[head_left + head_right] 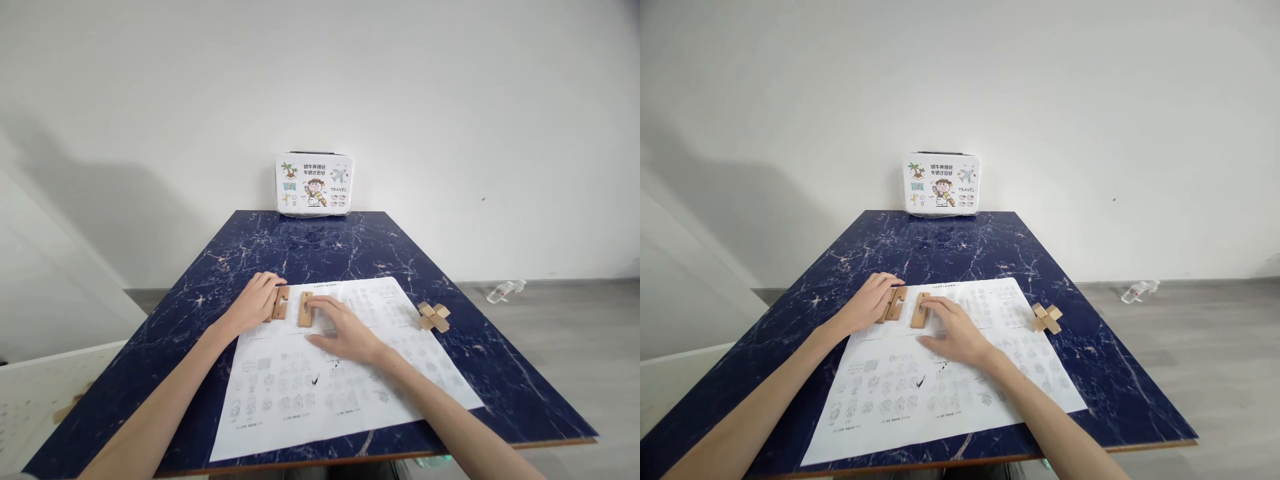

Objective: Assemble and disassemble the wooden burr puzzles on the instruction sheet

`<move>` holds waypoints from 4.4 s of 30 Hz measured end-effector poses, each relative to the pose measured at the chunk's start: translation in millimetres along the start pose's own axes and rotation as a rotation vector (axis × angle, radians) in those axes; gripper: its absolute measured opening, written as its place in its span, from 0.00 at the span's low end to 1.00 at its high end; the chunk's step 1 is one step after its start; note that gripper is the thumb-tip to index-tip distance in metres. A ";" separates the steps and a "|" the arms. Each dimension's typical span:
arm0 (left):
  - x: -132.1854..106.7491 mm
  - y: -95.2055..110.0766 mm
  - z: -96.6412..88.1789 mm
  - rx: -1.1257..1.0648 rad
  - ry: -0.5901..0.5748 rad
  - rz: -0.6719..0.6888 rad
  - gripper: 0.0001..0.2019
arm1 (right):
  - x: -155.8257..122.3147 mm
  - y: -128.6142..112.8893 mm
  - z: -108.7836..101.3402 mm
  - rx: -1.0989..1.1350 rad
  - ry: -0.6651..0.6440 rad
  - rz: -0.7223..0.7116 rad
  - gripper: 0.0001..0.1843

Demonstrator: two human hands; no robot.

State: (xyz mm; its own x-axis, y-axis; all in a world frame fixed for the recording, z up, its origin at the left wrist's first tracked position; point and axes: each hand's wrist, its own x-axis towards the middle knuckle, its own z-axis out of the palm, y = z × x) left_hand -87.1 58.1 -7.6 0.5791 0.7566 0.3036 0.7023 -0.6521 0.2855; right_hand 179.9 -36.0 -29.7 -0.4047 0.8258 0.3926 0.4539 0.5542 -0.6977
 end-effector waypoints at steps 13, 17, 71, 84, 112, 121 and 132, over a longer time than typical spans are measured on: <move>-4.1 34.0 10.2 -0.063 -0.163 0.114 0.32 | 1.7 -2.2 -3.0 0.272 -0.044 0.015 0.31; -3.7 26.9 12.3 -0.075 -0.140 0.084 0.28 | 0.6 -4.4 -3.7 0.264 -0.033 0.067 0.29; -5.3 72.0 15.1 -0.683 0.005 -0.132 0.14 | 10.3 12.8 -2.4 0.031 0.224 0.034 0.16; -4.9 71.9 19.4 -0.683 0.009 -0.129 0.15 | 2.9 11.3 -9.3 0.163 0.175 0.181 0.16; -7.8 78.4 16.2 -0.579 -0.002 -0.098 0.30 | 0.0 2.7 -12.6 0.044 0.178 0.061 0.12; -3.3 78.8 10.0 -0.821 -0.141 -0.087 0.25 | 1.3 0.1 -16.7 0.015 0.195 -0.023 0.11; -4.3 76.0 6.1 -0.955 -0.300 -0.136 0.24 | 2.6 -5.8 -23.2 0.056 0.211 -0.080 0.11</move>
State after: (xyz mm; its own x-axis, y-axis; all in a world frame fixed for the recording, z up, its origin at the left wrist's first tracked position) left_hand -33.7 5.6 7.3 0.6918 0.7220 0.0105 0.2208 -0.2254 0.9489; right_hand 194.6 -34.7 -10.8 -0.2602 0.7863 0.5603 0.3803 0.6169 -0.6891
